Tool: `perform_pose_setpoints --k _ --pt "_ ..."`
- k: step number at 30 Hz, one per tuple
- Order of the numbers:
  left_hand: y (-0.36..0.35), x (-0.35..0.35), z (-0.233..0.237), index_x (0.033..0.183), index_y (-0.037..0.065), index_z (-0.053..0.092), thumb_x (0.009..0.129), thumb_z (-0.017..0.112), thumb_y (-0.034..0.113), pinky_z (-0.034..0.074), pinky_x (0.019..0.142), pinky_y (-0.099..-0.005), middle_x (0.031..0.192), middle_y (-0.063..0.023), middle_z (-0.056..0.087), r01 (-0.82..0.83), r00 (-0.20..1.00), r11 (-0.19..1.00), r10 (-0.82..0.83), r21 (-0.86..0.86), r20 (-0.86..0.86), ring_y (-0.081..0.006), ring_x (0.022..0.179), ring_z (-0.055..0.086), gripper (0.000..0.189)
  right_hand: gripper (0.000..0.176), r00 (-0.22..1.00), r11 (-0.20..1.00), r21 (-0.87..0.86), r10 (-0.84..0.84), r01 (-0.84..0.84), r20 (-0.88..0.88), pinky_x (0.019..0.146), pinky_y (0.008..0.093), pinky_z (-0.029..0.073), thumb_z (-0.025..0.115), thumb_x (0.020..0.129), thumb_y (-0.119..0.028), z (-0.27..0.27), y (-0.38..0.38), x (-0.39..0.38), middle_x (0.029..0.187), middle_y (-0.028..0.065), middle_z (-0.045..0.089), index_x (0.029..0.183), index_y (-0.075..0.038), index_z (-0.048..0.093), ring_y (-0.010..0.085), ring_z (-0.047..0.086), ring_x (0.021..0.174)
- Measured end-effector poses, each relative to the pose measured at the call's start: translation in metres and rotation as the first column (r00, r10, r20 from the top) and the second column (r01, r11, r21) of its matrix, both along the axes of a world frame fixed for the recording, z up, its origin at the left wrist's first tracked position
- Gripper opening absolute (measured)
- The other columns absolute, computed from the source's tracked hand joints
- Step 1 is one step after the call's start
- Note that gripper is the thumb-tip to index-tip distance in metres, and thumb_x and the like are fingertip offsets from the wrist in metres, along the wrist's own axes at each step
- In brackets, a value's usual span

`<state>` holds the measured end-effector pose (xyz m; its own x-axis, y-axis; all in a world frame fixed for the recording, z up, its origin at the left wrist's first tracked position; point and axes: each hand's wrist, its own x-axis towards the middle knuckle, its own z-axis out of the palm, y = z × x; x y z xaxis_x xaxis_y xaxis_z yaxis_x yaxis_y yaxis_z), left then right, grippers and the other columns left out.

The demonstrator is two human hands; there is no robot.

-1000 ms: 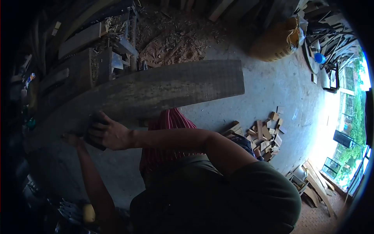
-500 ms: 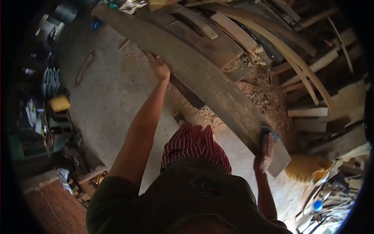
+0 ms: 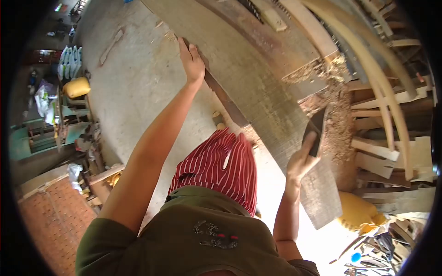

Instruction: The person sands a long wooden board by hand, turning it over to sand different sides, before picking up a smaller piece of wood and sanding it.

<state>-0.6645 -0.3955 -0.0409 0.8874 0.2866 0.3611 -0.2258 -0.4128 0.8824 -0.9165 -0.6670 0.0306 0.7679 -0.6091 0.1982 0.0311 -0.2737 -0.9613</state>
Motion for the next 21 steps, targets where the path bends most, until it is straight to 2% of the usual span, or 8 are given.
perform_pose_setpoints --k 4,5,8,12,14,17,19,21 --pt "0.000 -0.020 0.028 0.154 0.003 0.018 0.105 0.034 0.036 0.023 0.117 -0.0429 0.160 -0.0192 0.020 -0.021 0.989 0.998 0.011 -0.063 -0.150 -0.0361 0.145 0.026 0.062 0.034 0.973 0.968 0.096 -0.230 0.232 -0.024 0.098 0.0327 0.043 0.046 0.105 -0.018 -0.018 0.018 -0.040 0.124 0.0156 0.060 0.122 0.010 0.057 0.0197 0.055 0.112" --pt "-0.001 -0.027 0.034 0.156 0.006 0.017 0.105 0.033 0.040 0.023 0.117 -0.0432 0.162 -0.0162 0.018 -0.038 0.981 0.994 0.018 -0.100 -0.192 -0.0345 0.146 0.025 0.063 0.038 0.962 0.960 0.143 -0.256 0.241 0.092 0.100 0.0327 0.041 0.047 0.105 -0.021 -0.025 0.022 -0.045 0.128 0.0165 0.059 0.125 0.011 0.055 0.0213 0.054 0.114" --pt "0.018 -0.039 0.024 0.158 0.013 0.015 0.104 0.031 0.050 0.023 0.117 -0.0453 0.163 -0.0129 0.016 -0.104 0.968 0.989 0.076 -0.103 -0.241 -0.0327 0.146 0.025 0.067 0.042 0.918 0.840 0.378 -0.387 0.389 -0.085 0.099 0.0346 0.043 0.048 0.105 -0.024 -0.023 0.027 -0.051 0.130 0.0173 0.057 0.129 0.010 0.053 0.0231 0.055 0.114" --pt "0.044 -0.065 0.000 0.158 0.018 0.014 0.102 0.031 0.059 0.023 0.116 -0.0486 0.164 -0.0121 0.016 -0.216 0.914 0.968 0.156 -0.125 -0.375 -0.0327 0.145 0.027 0.072 0.041 0.924 0.825 0.467 -0.379 0.318 0.041 0.095 0.0350 0.044 0.049 0.105 -0.024 -0.007 0.024 -0.034 0.122 0.0174 0.061 0.122 0.012 0.057 0.0226 0.058 0.108" --pt "0.041 -0.080 -0.009 0.158 0.019 0.014 0.100 0.031 0.062 0.025 0.115 -0.0493 0.163 -0.0127 0.018 -0.218 0.886 0.967 0.138 -0.134 -0.444 -0.0338 0.143 0.031 0.074 0.039 0.981 0.960 0.206 -0.178 0.190 -0.073 0.093 0.0344 0.044 0.048 0.105 -0.024 -0.006 0.013 -0.043 0.115 0.0178 0.064 0.117 0.012 0.060 0.0224 0.059 0.103" --pt "0.067 -0.082 -0.049 0.158 0.019 0.016 0.100 0.030 0.063 0.028 0.112 -0.0497 0.162 -0.0121 0.021 -0.219 0.847 0.962 0.103 -0.166 -0.522 -0.0339 0.141 0.034 0.074 0.034 1.000 0.991 0.131 -0.021 0.022 -0.005 0.098 0.0346 0.041 0.046 0.103 -0.015 -0.002 0.005 -0.036 0.123 0.0201 0.061 0.127 0.008 0.056 0.0247 0.057 0.113" --pt "0.041 -0.088 -0.025 0.157 0.013 0.019 0.103 0.030 0.055 0.027 0.114 -0.0429 0.161 -0.0125 0.024 -0.249 0.852 0.945 0.111 -0.209 -0.512 -0.0313 0.143 0.032 0.070 0.035 0.995 0.996 0.081 0.035 -0.042 0.092 0.101 0.0364 0.040 0.047 0.102 -0.010 0.012 0.002 -0.024 0.129 0.0209 0.059 0.132 0.007 0.054 0.0272 0.056 0.118" --pt "0.037 -0.073 -0.014 0.156 0.006 0.021 0.105 0.030 0.048 0.025 0.117 -0.0360 0.160 -0.0129 0.026 -0.288 0.848 0.922 0.121 -0.257 -0.515 -0.0288 0.144 0.030 0.066 0.050 0.968 0.894 -0.378 0.193 -0.242 -0.163 0.114 0.0509 0.031 0.052 0.089 -0.004 0.026 0.001 -0.018 0.143 0.0224 0.049 0.139 0.004 0.049 0.0408 0.045 0.133"
